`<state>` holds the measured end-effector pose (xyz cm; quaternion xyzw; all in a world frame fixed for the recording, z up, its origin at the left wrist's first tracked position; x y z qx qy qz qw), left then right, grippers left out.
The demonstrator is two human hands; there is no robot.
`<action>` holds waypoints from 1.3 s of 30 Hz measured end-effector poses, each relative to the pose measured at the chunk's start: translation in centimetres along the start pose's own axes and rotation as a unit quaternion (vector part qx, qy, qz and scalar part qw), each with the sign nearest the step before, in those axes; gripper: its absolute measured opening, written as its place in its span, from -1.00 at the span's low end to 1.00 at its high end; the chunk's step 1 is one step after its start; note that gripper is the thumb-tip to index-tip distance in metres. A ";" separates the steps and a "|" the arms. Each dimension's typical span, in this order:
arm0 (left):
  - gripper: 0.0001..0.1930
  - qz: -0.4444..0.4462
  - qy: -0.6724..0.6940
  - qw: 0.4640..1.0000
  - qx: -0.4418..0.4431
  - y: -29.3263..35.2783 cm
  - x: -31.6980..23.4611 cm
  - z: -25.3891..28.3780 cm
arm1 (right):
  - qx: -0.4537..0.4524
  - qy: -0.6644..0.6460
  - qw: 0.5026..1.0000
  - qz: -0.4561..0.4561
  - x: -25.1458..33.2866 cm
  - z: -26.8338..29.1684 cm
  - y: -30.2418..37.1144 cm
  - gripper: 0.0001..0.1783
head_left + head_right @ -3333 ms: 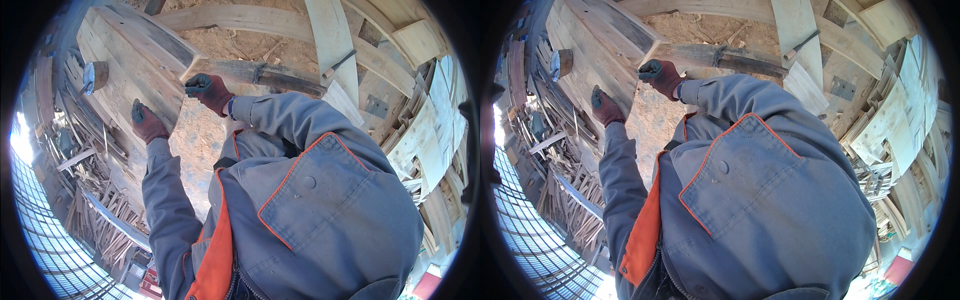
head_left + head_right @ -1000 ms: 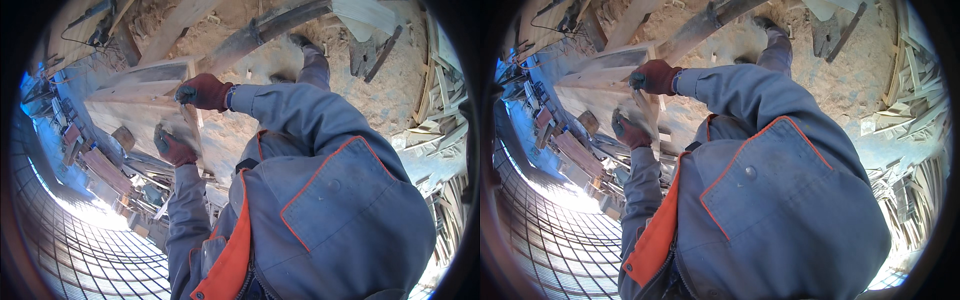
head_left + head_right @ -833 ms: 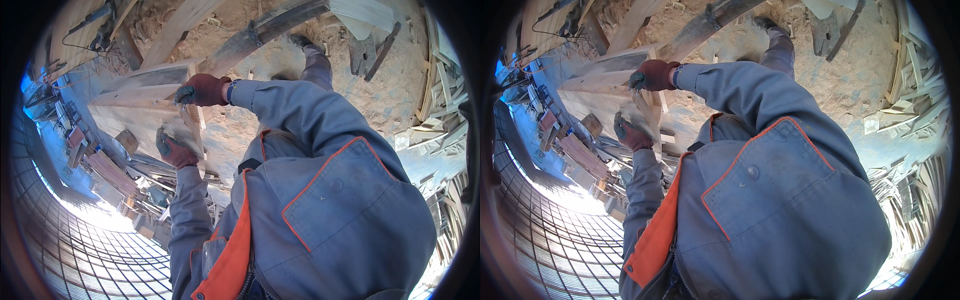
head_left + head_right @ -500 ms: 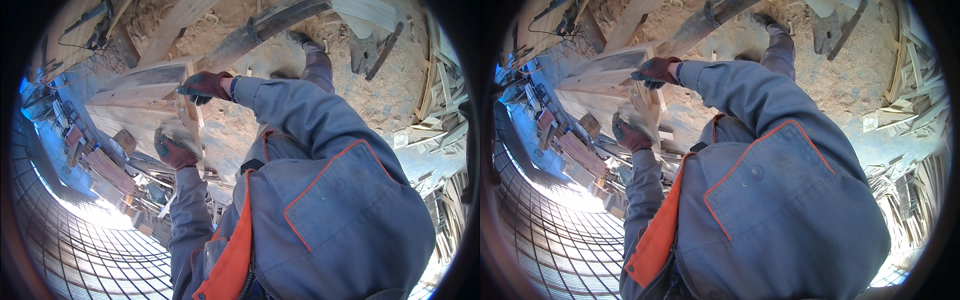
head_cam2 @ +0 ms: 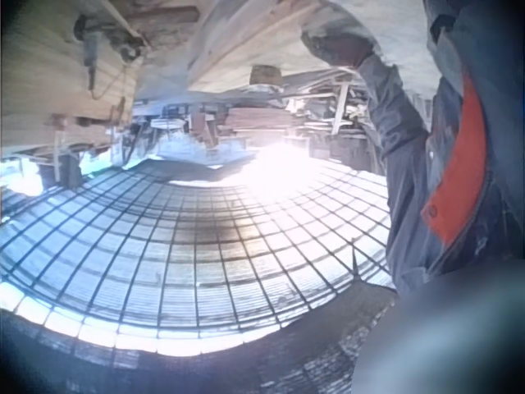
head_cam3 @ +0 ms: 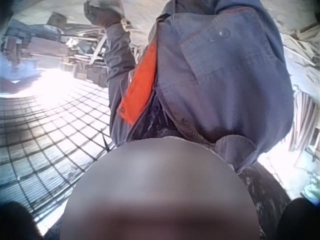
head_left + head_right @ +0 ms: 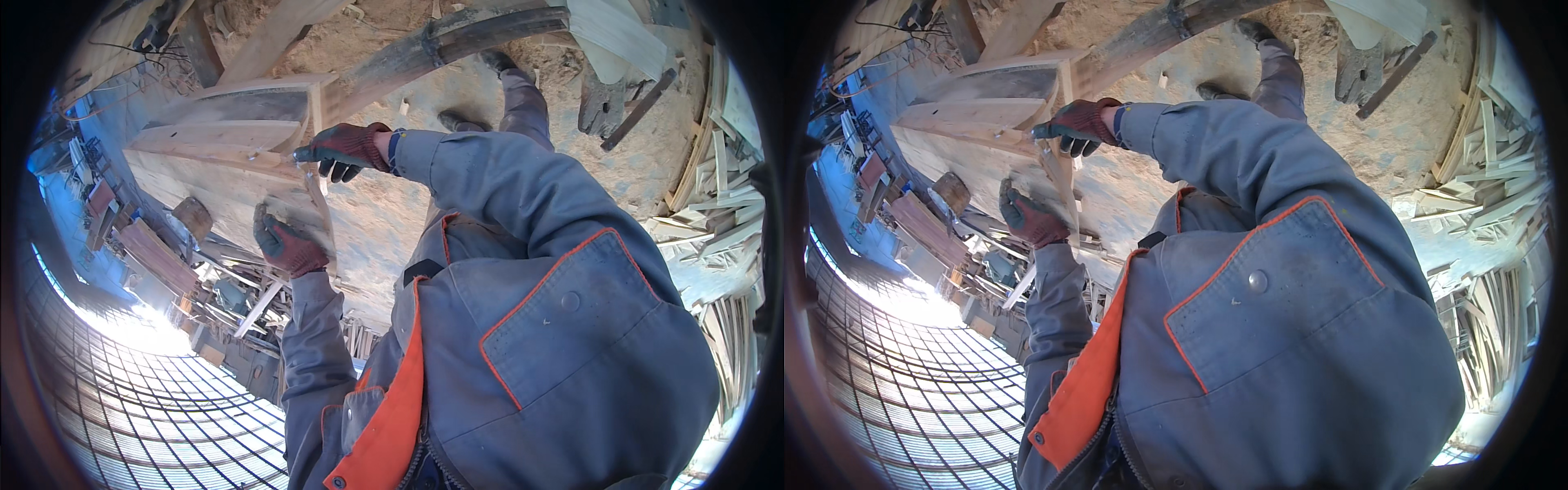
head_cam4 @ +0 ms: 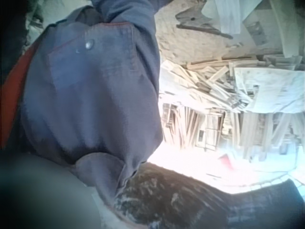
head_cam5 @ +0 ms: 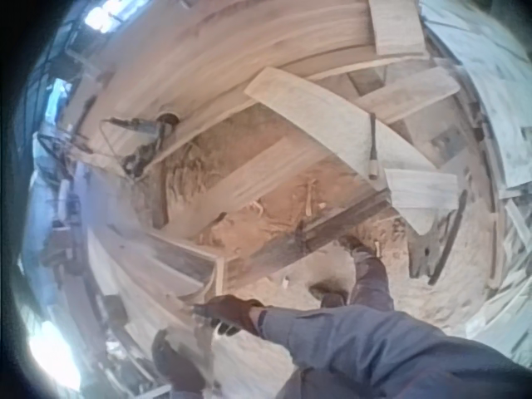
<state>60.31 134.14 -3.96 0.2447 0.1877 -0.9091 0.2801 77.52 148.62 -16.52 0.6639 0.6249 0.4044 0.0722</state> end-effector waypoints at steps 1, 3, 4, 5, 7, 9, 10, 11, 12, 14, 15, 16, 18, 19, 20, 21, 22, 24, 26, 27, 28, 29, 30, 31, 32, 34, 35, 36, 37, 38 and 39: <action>-0.62 -0.012 -0.015 1.000 0.004 0.1 -0.2 0.0 | 0.000 0.001 1.000 0.005 0.2 0.1 0.1 -0.21; -0.62 -0.003 -0.018 1.000 0.001 0.3 -0.4 0.0 | -0.011 0.031 0.999 0.026 0.7 0.2 0.2 -0.26; -0.62 0.018 -0.006 1.000 -0.006 0.4 -0.4 0.1 | -0.021 0.048 0.998 0.036 1.0 0.3 0.2 -0.28; -0.62 0.025 0.013 1.000 -0.008 0.4 -0.4 0.1 | -0.016 0.063 0.998 0.026 1.4 0.4 0.1 -0.34; -0.62 0.040 0.008 0.999 0.010 0.2 -0.3 0.4 | -0.032 0.036 0.995 0.085 1.9 0.7 0.1 -0.35; -0.61 0.110 0.035 0.993 0.031 -0.6 -0.3 0.8 | -0.053 -0.037 0.994 0.087 1.8 1.2 -0.1 -0.37; -0.60 0.102 0.081 0.991 0.040 -1.2 -0.6 1.0 | -0.065 -0.096 0.991 0.061 1.4 1.7 -0.2 -0.38; -0.59 0.108 0.143 0.982 0.055 -1.9 -1.2 1.4 | -0.097 -0.121 0.986 0.068 1.0 2.2 -0.4 -0.43; -0.59 0.136 0.216 0.965 0.060 -2.6 -1.8 1.1 | -0.125 -0.154 0.974 0.109 0.3 2.7 -0.5 -0.45; -0.55 0.138 0.250 0.955 0.077 -4.5 -3.8 1.1 | -0.177 -0.227 0.935 0.206 -1.9 3.2 -0.4 -0.48; -0.55 0.101 0.302 0.941 0.117 -5.8 -4.9 0.5 | -0.202 -0.188 0.933 0.228 -3.1 3.3 -0.6 -0.53; -0.54 -0.001 0.214 0.971 0.111 -6.7 -5.9 -0.1 | -0.240 -0.182 0.915 0.267 -4.4 2.6 -0.6 -0.56; -0.52 -0.197 0.105 0.967 0.119 -8.6 -7.5 -2.0 | -0.313 -0.167 0.870 0.342 -7.3 0.5 -0.3 -0.62; -0.51 -0.201 0.113 0.960 0.157 -9.3 -7.9 -2.9 | -0.295 -0.159 0.880 0.336 -8.9 -0.6 0.3 -0.54; -0.51 -0.204 0.116 0.953 0.191 -9.9 -8.2 -3.6 | -0.247 -0.189 0.867 0.390 -10.2 -1.7 1.1 -0.45; -0.50 -0.204 0.110 0.948 0.216 -10.2 -8.2 -4.3 | -0.272 -0.155 0.857 0.409 -11.0 -2.9 1.4 -0.42; -0.50 -0.218 0.121 0.933 0.259 -10.5 -8.3 -4.9 | -0.291 -0.132 0.827 0.463 -11.4 -4.0 1.8 -0.39; -0.50 -0.206 0.125 0.918 0.315 -10.8 -8.2 -5.6 | -0.255 -0.174 0.813 0.494 -12.0 -5.9 2.6 -0.31; -0.52 -0.208 0.110 0.920 0.313 -11.0 -8.1 -5.7 | -0.277 -0.120 0.791 0.532 -11.9 -7.1 3.1 -0.25; -0.53 -0.203 0.096 0.923 0.313 -11.1 -8.1 -5.6 | -0.298 -0.103 0.784 0.535 -11.9 -7.5 3.5 -0.23; -0.54 -0.197 0.082 0.926 0.311 -11.2 -8.1 -5.6 | -0.337 -0.065 0.753 0.562 -11.6 -7.7 3.5 -0.22; -0.55 -0.244 0.045 0.920 0.302 -11.3 -8.2 -5.7 | -0.318 -0.077 0.745 0.581 -11.5 -7.8 3.6 -0.18; -0.56 -0.242 0.052 0.911 0.330 -11.4 -8.2 -5.8 | -0.334 -0.071 0.736 0.584 -11.3 -8.0 3.6 -0.17; -0.57 -0.232 0.047 0.909 0.344 -11.6 -8.3 -5.9 | -0.355 -0.071 0.724 0.588 -11.2 -8.0 3.6 -0.16; -0.57 -0.228 0.041 0.905 0.356 -11.7 -8.4 -6.0 | -0.370 -0.063 0.714 0.591 -11.1 -8.1 3.6 -0.15; -0.58 -0.222 0.063 0.876 0.423 -12.0 -8.7 -6.4 | -0.377 -0.063 0.708 0.594 -11.0 -8.1 3.5 -0.09; -0.59 -0.221 0.069 0.861 0.453 -12.1 -9.0 -6.4 | -0.377 -0.059 0.710 0.592 -11.0 -8.1 3.4 -0.06; -0.59 -0.207 0.044 0.863 0.459 -12.3 -9.2 -6.5 | -0.379 -0.065 0.705 0.596 -11.0 -8.1 3.3 -0.06; -0.60 -0.193 0.015 0.865 0.463 -12.4 -9.5 -6.4 | -0.379 -0.069 0.705 0.596 -10.9 -8.1 3.2 -0.06; -0.61 -0.185 -0.001 0.865 0.466 -12.4 -9.7 -6.4 | -0.379 -0.073 0.704 0.596 -10.8 -8.0 3.0 -0.06; -0.62 -0.177 -0.018 0.865 0.469 -12.5 -9.9 -6.3 | -0.370 -0.077 0.709 0.595 -10.7 -7.9 2.9 -0.06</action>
Point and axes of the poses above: each hand's wrist, its own y-axis away from the middle knuckle, its own z-axis out of the back of the hand, x = y × z, the point moved 1 cm from there along -y, towards the middle knuckle, and after that the axes turned 7 degrees about -x, right-handed, at the moved point
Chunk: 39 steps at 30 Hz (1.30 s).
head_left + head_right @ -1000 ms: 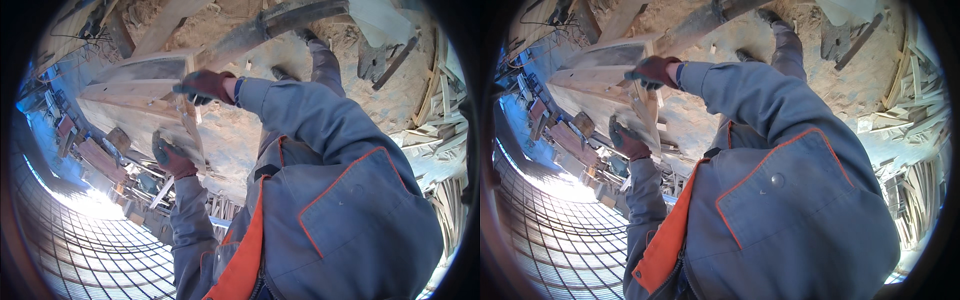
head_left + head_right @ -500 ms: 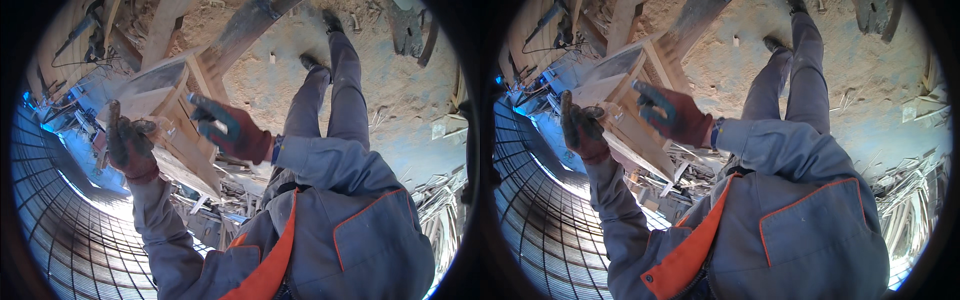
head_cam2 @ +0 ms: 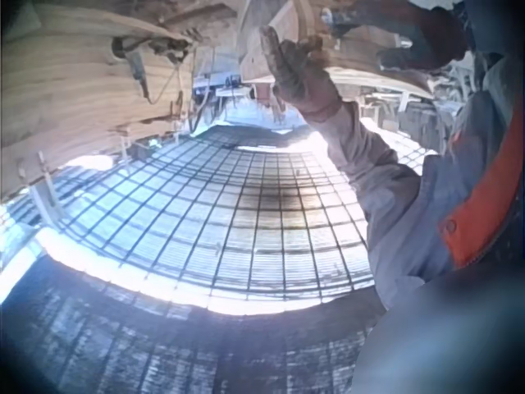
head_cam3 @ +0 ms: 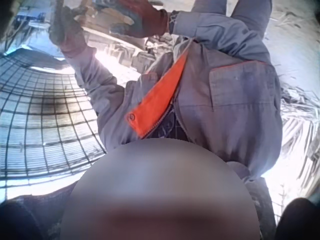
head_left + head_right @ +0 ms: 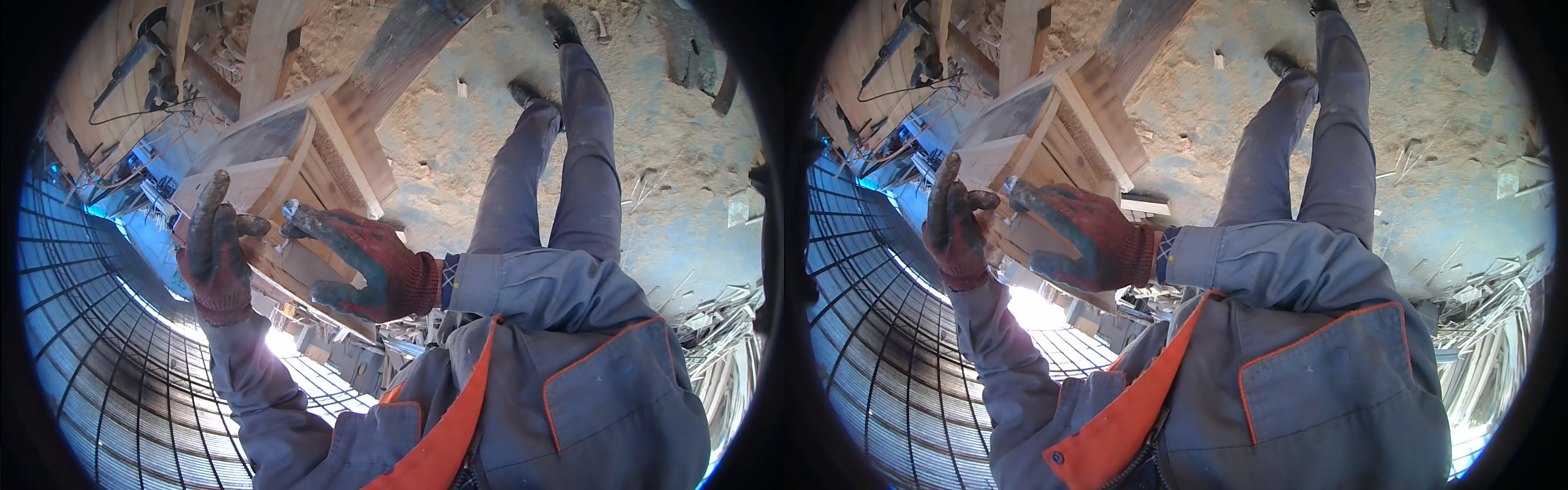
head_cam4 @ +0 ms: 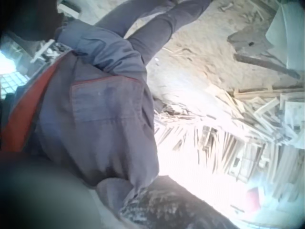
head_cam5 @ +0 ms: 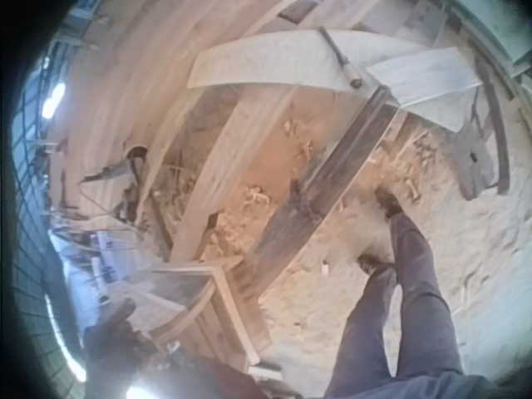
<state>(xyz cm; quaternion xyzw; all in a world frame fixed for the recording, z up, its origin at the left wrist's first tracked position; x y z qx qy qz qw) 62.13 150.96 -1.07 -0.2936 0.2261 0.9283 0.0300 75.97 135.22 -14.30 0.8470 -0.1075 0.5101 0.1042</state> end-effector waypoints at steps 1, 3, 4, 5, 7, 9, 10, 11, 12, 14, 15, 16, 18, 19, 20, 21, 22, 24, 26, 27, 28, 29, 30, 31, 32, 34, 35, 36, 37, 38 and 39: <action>-0.63 0.004 -0.002 1.000 0.005 -0.1 -0.1 0.1 | 0.005 -0.007 1.000 -0.007 -0.1 -0.1 -0.2 -0.06; -0.65 0.004 -0.022 1.000 0.007 -0.1 -0.2 0.2 | 0.013 -0.024 1.000 -0.014 -0.2 -0.1 -0.7 -0.07; -0.67 -0.001 -0.039 0.999 0.005 -0.1 0.0 0.1 | 0.016 -0.032 0.999 -0.013 -0.3 -0.1 -1.0 -0.08; -0.68 -0.005 -0.062 0.998 -0.001 -0.1 0.1 0.1 | 0.019 -0.040 0.999 -0.011 -0.3 -0.1 -1.2 -0.09; -0.69 -0.035 -0.148 0.988 -0.006 0.0 0.3 0.0 | 0.023 -0.045 0.999 0.002 -0.3 0.2 -1.7 -0.13; -0.66 -0.093 -0.212 0.973 -0.009 -0.1 0.5 -0.1 | 0.040 -0.040 0.998 -0.006 -0.2 0.4 -1.9 -0.15; -0.63 -0.136 -0.230 0.964 -0.007 -0.2 0.6 -0.1 | 0.054 -0.032 0.998 -0.021 -0.2 0.5 -2.0 -0.14; -0.62 -0.138 -0.222 0.965 -0.008 -0.1 0.5 -0.1 | 0.068 -0.024 0.997 -0.031 -0.1 0.6 -2.1 -0.14; -0.60 -0.139 -0.215 0.967 -0.010 -0.3 0.5 0.0 | 0.073 -0.022 0.997 -0.022 0.0 0.7 -2.3 -0.15; -0.61 -0.051 -0.153 0.987 -0.027 0.0 0.1 0.1 | 0.079 -0.014 0.997 0.007 0.0 0.9 -2.7 -0.17; -0.62 -0.093 -0.161 0.983 0.008 -0.3 0.0 0.1 | 0.083 -0.009 0.996 0.011 0.0 1.1 -2.8 -0.17; -0.63 -0.127 -0.174 0.976 0.040 -0.5 -0.2 0.1 | 0.084 -0.003 0.996 0.015 0.1 1.2 -3.0 -0.17; -0.64 -0.127 -0.168 0.976 0.047 -0.6 -0.4 -0.2 | 0.087 0.004 0.996 -0.005 0.1 1.5 -3.4 -0.16; -0.64 -0.092 -0.150 0.984 0.022 -0.5 -0.5 -0.4 | 0.088 0.006 0.996 -0.029 -0.1 1.5 -3.6 -0.15; -0.64 -0.051 -0.123 0.991 -0.002 -0.4 -0.5 -0.6 | 0.089 0.007 0.995 -0.052 -0.1 1.6 -3.7 -0.14; -0.63 -0.016 -0.078 0.997 -0.011 -0.2 -0.6 -0.8 | 0.069 0.012 0.995 -0.075 0.0 1.6 -3.8 -0.14; -0.63 0.022 -0.025 0.999 -0.021 -0.1 -0.7 -1.0 | 0.048 0.017 0.994 -0.096 0.1 1.6 -3.7 -0.14; -0.63 0.060 0.017 0.998 -0.025 -0.3 -0.8 -1.0 | 0.041 0.031 0.991 -0.123 0.4 1.7 -3.6 -0.09; -0.62 0.055 0.024 0.998 -0.001 -0.5 -0.9 -0.9 | 0.049 0.019 0.984 -0.172 0.9 1.9 -3.1 -0.09; -0.62 0.049 0.034 0.998 0.005 -0.6 -0.9 -0.8 | 0.061 0.008 0.976 -0.207 1.0 2.1 -2.9 -0.09; -0.61 0.061 0.021 0.998 -0.003 -0.6 -0.8 -0.7 | 0.078 0.016 0.977 -0.196 1.0 2.3 -2.8 -0.10; -0.60 0.065 0.015 0.998 -0.011 -0.5 -0.8 -0.6 | 0.101 0.019 0.975 -0.195 0.9 2.5 -2.7 -0.12; -0.60 0.073 0.008 0.997 -0.018 -0.3 -0.6 -0.5 | 0.118 0.017 0.973 -0.196 0.7 2.7 -2.7 -0.13; -0.58 0.042 0.002 0.999 -0.026 -0.3 -0.5 -0.5 | 0.120 0.008 0.973 -0.195 0.3 2.9 -2.8 -0.14; -0.56 0.014 -0.005 0.999 -0.034 -0.2 -0.3 -0.5 | 0.116 -0.005 0.974 -0.194 0.0 3.0 -2.8 -0.16; -0.50 0.050 0.065 0.994 -0.074 0.6 0.1 -0.6 | 0.118 -0.023 0.970 -0.209 -0.7 3.3 -2.7 -0.18; -0.47 0.060 0.069 0.991 -0.099 0.9 0.4 -0.6 | 0.124 -0.027 0.967 -0.221 -1.2 3.6 -2.7 -0.19; -0.45 0.054 0.050 0.990 -0.119 1.3 0.5 -0.6 | 0.131 -0.028 0.964 -0.229 -1.7 3.8 -2.8 -0.19; -0.43 0.042 0.039 0.988 -0.143 1.6 0.8 -0.7 | 0.138 -0.029 0.962 -0.235 -2.2 4.1 -2.8 -0.20; -0.41 0.025 -0.019 0.985 -0.172 1.9 1.1 -0.7 | 0.143 -0.030 0.959 -0.241 -2.6 4.3 -2.9 -0.20; -0.39 -0.017 -0.077 0.979 -0.187 2.1 1.2 -0.8 | 0.144 -0.033 0.957 -0.249 -2.9 4.5 -3.0 -0.21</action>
Point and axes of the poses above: each hand's wrist, its own y-axis away from the middle knuckle, its own z-axis out of the back of the hand, x = y × z, the point moved 1 cm from there along -y, towards the middle knuckle, and after that the axes turned 7 degrees about -x, right-handed, at the moved point
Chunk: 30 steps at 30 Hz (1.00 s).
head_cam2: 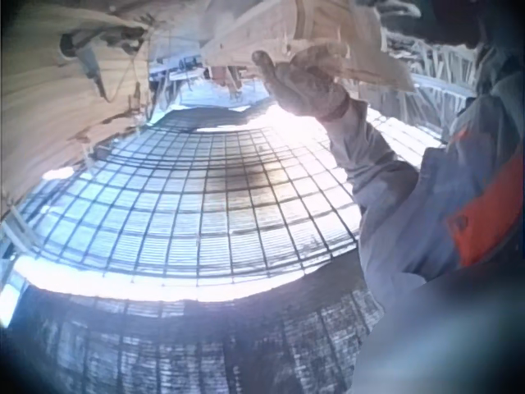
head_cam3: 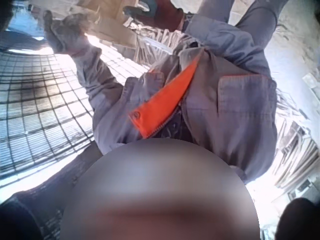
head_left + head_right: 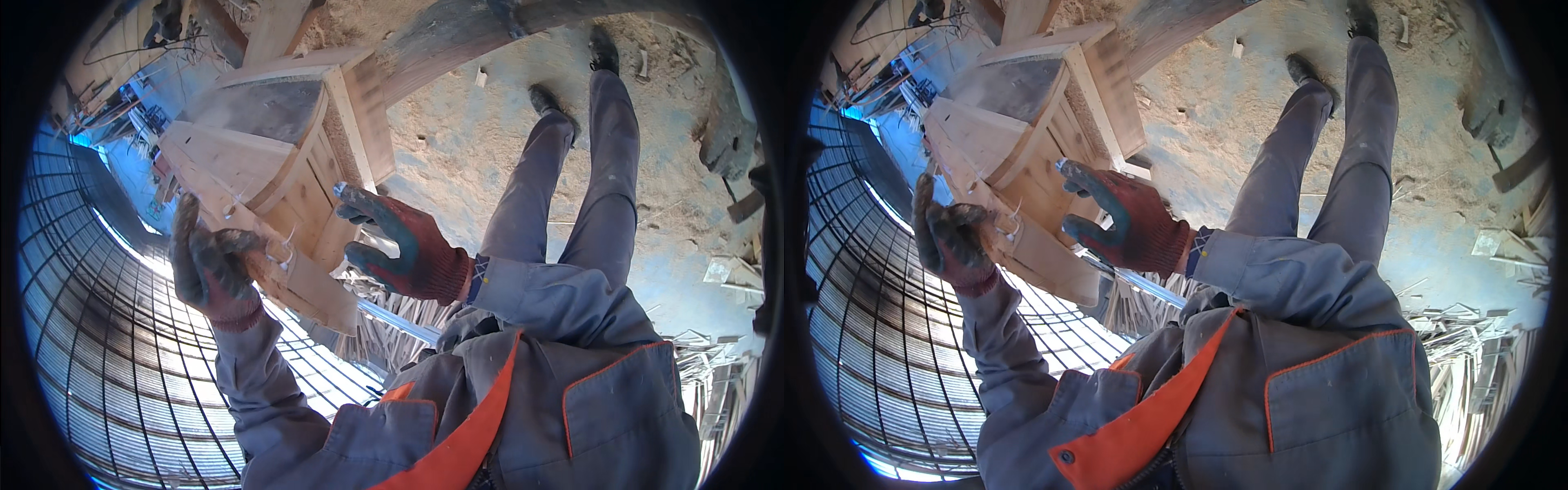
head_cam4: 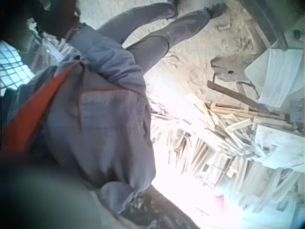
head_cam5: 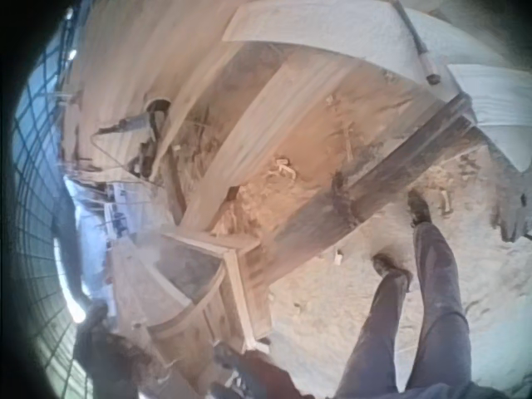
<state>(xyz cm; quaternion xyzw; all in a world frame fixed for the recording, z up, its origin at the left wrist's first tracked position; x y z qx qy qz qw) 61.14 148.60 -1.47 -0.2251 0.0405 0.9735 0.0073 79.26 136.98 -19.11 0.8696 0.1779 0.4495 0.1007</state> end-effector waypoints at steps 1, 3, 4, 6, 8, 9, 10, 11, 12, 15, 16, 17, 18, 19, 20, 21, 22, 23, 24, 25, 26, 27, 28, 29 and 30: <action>-0.40 -0.055 -0.035 0.998 -0.008 0.0 0.3 0.1 | 0.011 -0.008 1.000 -0.014 -0.1 0.1 -0.1 -0.24; -0.42 -0.118 -0.077 0.990 -0.023 -0.1 0.5 0.1 | 0.020 -0.013 1.000 -0.011 -0.3 0.4 -0.5 -0.26; -0.42 -0.178 -0.155 0.971 -0.034 -0.2 0.5 0.0 | 0.024 -0.015 1.000 -0.010 -0.2 0.5 -0.7 -0.27; -0.39 -0.309 -0.315 0.897 -0.018 -0.5 0.2 0.0 | 0.035 -0.028 0.999 -0.015 -0.1 0.6 -1.0 -0.28; -0.36 -0.335 -0.352 0.874 0.002 -0.9 -0.2 -0.1 | 0.035 -0.020 0.999 -0.004 0.1 0.6 -1.4 -0.30; -0.35 -0.358 -0.372 0.857 0.010 -1.0 -0.5 0.0 | 0.030 -0.006 0.999 0.007 0.2 0.6 -1.6 -0.31; -0.35 -0.370 -0.406 0.836 0.004 -1.0 -0.7 -0.1 | 0.032 0.013 0.999 0.012 0.2 0.6 -1.7 -0.30; -0.34 -0.358 -0.389 0.849 0.018 -1.0 -0.8 -0.2 | 0.036 0.010 0.999 0.015 0.3 0.6 -1.7 -0.30; -0.34 -0.356 -0.376 0.855 0.031 -0.9 -0.9 -0.2 | 0.045 0.013 0.999 0.012 0.4 0.6 -1.7 -0.30; -0.36 -0.307 -0.334 0.891 0.028 -0.5 -0.8 -0.2 | 0.078 0.010 0.997 0.002 0.7 0.4 -1.5 -0.29; -0.37 -0.277 -0.292 0.915 0.031 -0.4 -0.6 0.0 | 0.090 0.010 0.996 -0.002 0.9 0.3 -1.4 -0.28; -0.37 -0.276 -0.271 0.922 0.035 -0.4 -0.4 0.1 | 0.100 0.008 0.995 -0.017 1.1 0.2 -1.3 -0.23; -0.36 -0.255 -0.263 0.930 0.036 -0.4 -0.2 0.2 | 0.102 -0.001 0.994 -0.026 1.3 0.1 -1.1 -0.22; -0.36 -0.264 -0.276 0.923 0.037 -0.4 -0.1 0.3 | 0.105 -0.008 0.994 -0.035 1.6 -0.1 -1.0 -0.21; -0.42 -0.298 -0.284 0.911 0.023 -0.4 0.0 0.2 | 0.108 -0.013 0.993 -0.042 1.8 -0.2 -0.9 -0.20; -0.47 -0.290 -0.249 0.924 0.027 -0.5 0.1 0.1 | 0.103 -0.052 0.991 -0.070 1.9 -0.3 -0.9 -0.20; -0.52 -0.295 -0.274 0.915 0.016 -0.6 0.2 -0.2 | 0.097 -0.089 0.987 -0.097 2.1 -0.5 -0.8 -0.19; -0.58 -0.311 -0.314 0.897 0.011 -0.9 0.1 -0.3 | 0.093 -0.126 0.979 -0.128 2.3 -0.5 -0.7 -0.18; -0.68 -0.280 -0.326 0.903 -0.016 -0.6 -0.2 -0.7 | 0.090 -0.141 0.978 -0.127 2.6 -0.6 -0.5 -0.19; -0.74 -0.239 -0.284 0.928 -0.025 -0.5 -0.5 -1.0 | 0.088 -0.156 0.975 -0.130 2.8 -0.5 -0.3 -0.20; -0.75 -0.162 -0.226 0.959 -0.061 -0.5 -0.6 -1.2 | 0.087 -0.170 0.973 -0.132 3.0 -0.5 -0.1 -0.19; -0.74 -0.088 -0.145 0.981 -0.091 -0.3 -0.8 -1.5 | 0.082 -0.164 0.976 -0.121 3.2 -0.5 0.2 -0.20; -0.72 -0.173 -0.143 0.972 -0.075 -0.9 -0.8 -1.7 | 0.075 -0.164 0.976 -0.125 3.4 -0.5 0.5 -0.19; -0.65 -0.225 -0.192 0.951 -0.088 -1.1 -0.7 -1.9 | 0.067 -0.165 0.976 -0.124 3.6 -0.5 0.9 -0.18; -0.56 -0.243 -0.176 0.949 -0.099 -1.3 -0.6 -1.9 | 0.061 -0.166 0.977 -0.118 3.8 -0.6 1.3 -0.17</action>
Point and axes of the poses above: each hand's wrist, its own y-axis away from the middle knuckle, its own z-axis out of the back of the hand, x = y × z, the point moved 1 cm from there along -y, towards the middle knuckle, and after that the axes turned 7 degrees about -x, right-handed, at the moved point
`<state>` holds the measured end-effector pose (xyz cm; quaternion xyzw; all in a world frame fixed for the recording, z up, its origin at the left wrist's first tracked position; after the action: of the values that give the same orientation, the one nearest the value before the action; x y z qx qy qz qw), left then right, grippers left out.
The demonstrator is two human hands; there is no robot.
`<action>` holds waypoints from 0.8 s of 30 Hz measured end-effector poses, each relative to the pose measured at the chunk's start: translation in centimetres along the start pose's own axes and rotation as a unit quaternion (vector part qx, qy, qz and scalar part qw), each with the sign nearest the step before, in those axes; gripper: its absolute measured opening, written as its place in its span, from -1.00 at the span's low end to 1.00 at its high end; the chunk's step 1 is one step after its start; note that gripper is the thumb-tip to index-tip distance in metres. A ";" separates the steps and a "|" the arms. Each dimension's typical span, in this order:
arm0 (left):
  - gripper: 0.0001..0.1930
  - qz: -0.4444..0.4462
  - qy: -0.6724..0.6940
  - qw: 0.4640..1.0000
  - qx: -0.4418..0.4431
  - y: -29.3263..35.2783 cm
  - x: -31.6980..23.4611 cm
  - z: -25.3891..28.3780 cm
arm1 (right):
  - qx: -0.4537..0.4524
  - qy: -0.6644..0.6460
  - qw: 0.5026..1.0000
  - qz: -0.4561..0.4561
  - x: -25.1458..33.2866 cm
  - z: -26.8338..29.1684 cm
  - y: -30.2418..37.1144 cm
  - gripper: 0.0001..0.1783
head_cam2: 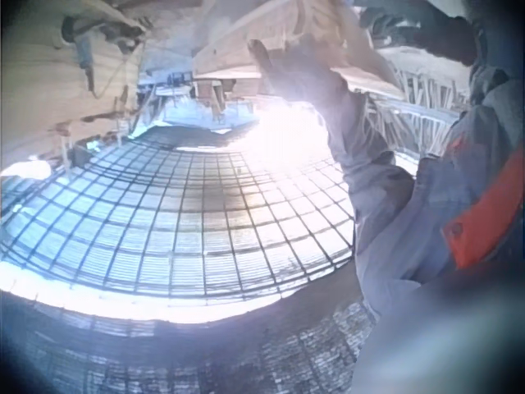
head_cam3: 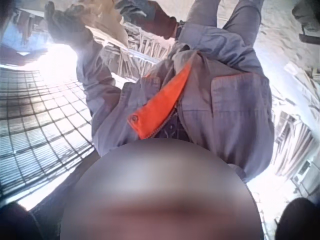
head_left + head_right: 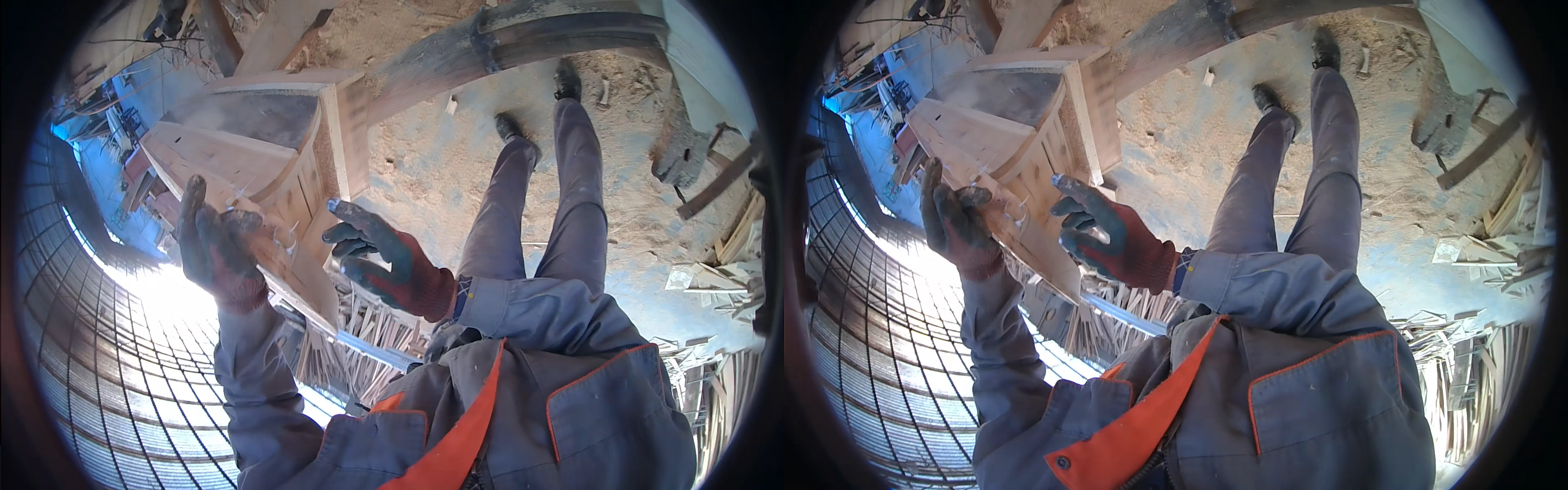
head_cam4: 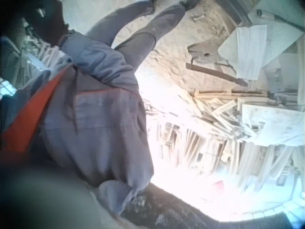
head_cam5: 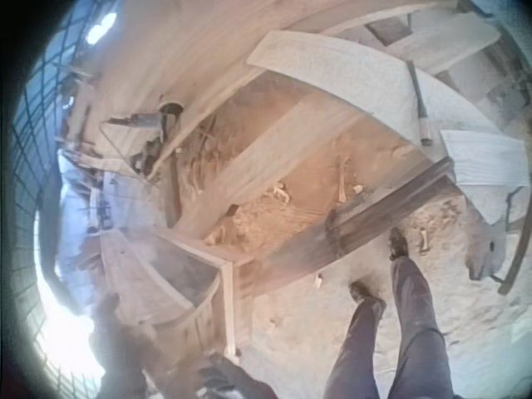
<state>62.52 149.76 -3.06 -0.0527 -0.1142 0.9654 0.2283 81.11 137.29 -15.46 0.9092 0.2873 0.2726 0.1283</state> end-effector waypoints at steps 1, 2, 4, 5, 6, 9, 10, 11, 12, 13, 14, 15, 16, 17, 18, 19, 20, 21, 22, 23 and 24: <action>-0.58 0.175 0.127 0.976 -0.020 0.4 0.2 0.0 | 0.004 -0.026 1.000 0.014 0.1 0.0 0.4 -0.18; -0.59 0.291 0.261 0.920 -0.032 0.8 0.3 0.0 | 0.006 -0.083 0.997 0.009 0.1 -0.2 0.7 -0.19; -0.59 0.374 0.350 0.854 -0.088 1.5 0.8 -0.1 | 0.007 -0.185 0.983 0.015 0.3 -0.6 1.3 -0.20; -0.56 0.381 0.376 0.839 -0.092 1.7 1.0 -0.2 | -0.015 -0.146 0.989 -0.002 0.5 -0.7 1.6 -0.22; -0.53 0.379 0.410 0.824 -0.095 1.8 1.2 -0.2 | -0.016 -0.213 0.977 0.010 0.7 -0.9 1.8 -0.27; -0.50 0.383 0.516 0.762 -0.081 1.4 1.6 -0.1 | -0.017 -0.208 0.978 0.011 2.1 -1.5 2.7 -0.30; -0.50 0.406 0.519 0.747 -0.082 1.3 1.6 0.0 | -0.018 -0.216 0.976 0.017 2.6 -1.9 3.0 -0.31; -0.53 0.416 0.563 0.707 -0.103 1.1 1.4 0.0 | -0.018 -0.222 0.974 0.025 3.1 -2.3 3.4 -0.32; -0.54 0.426 0.533 0.724 -0.103 1.1 1.2 0.4 | -0.015 -0.182 0.982 0.053 3.7 -2.8 3.8 -0.33; -0.55 0.451 0.501 0.731 -0.105 1.2 1.0 0.9 | -0.012 -0.142 0.987 0.080 4.2 -3.4 4.3 -0.33; -0.56 0.478 0.467 0.736 -0.105 1.5 0.7 1.6 | -0.013 -0.101 0.989 0.103 4.5 -4.0 5.0 -0.34; -0.56 0.489 0.520 0.689 -0.122 2.0 0.3 2.5 | -0.014 -0.043 0.992 0.114 4.9 -4.6 5.9 -0.34; -0.56 0.498 0.570 0.639 -0.140 2.8 -0.3 3.6 | -0.016 0.017 0.992 0.120 5.4 -4.9 6.9 -0.35; -0.55 0.503 0.616 0.585 -0.160 3.6 -0.8 4.7 | -0.016 0.078 0.989 0.126 5.9 -5.3 7.7 -0.35; -0.54 0.499 0.688 0.507 -0.141 4.7 -1.4 5.7 | -0.007 0.095 0.984 0.154 6.2 -5.8 8.1 -0.36; -0.53 0.489 0.752 0.425 -0.122 6.0 -2.4 6.5 | 0.003 0.110 0.978 0.179 6.5 -6.3 8.3 -0.36; -0.51 0.468 0.810 0.337 -0.104 7.4 -3.5 7.3 | 0.013 0.123 0.972 0.201 6.6 -7.0 8.8 -0.37; -0.50 0.474 0.812 0.321 -0.114 8.9 -4.8 7.9 | 0.006 0.149 0.969 0.198 6.7 -7.6 9.4 -0.38; -0.48 0.475 0.817 0.304 -0.122 10.2 -6.3 8.3 | 0.021 0.169 0.967 0.189 6.8 -8.3 10.0 -0.38; -0.49 0.466 0.819 0.309 -0.126 11.1 -7.3 8.8 | 0.033 0.189 0.965 0.181 6.8 -9.0 10.8 -0.39; -0.49 0.486 0.748 0.416 -0.174 12.0 -8.1 9.8 | 0.041 0.212 0.961 0.175 7.0 -9.6 11.6 -0.39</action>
<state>63.07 133.71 3.91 -0.8397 -0.0195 0.4535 -0.2980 85.70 132.88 -0.16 0.8712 0.1556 0.4651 -0.0229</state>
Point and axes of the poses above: each hand's wrist, its own y-axis away from the middle knuckle, its own z-axis out of the back of the hand, x = y × z, the point moved 1 cm from there along -y, towards the middle knuckle, and after that the axes turned 7 degrees about -x, right-handed, at the moved point
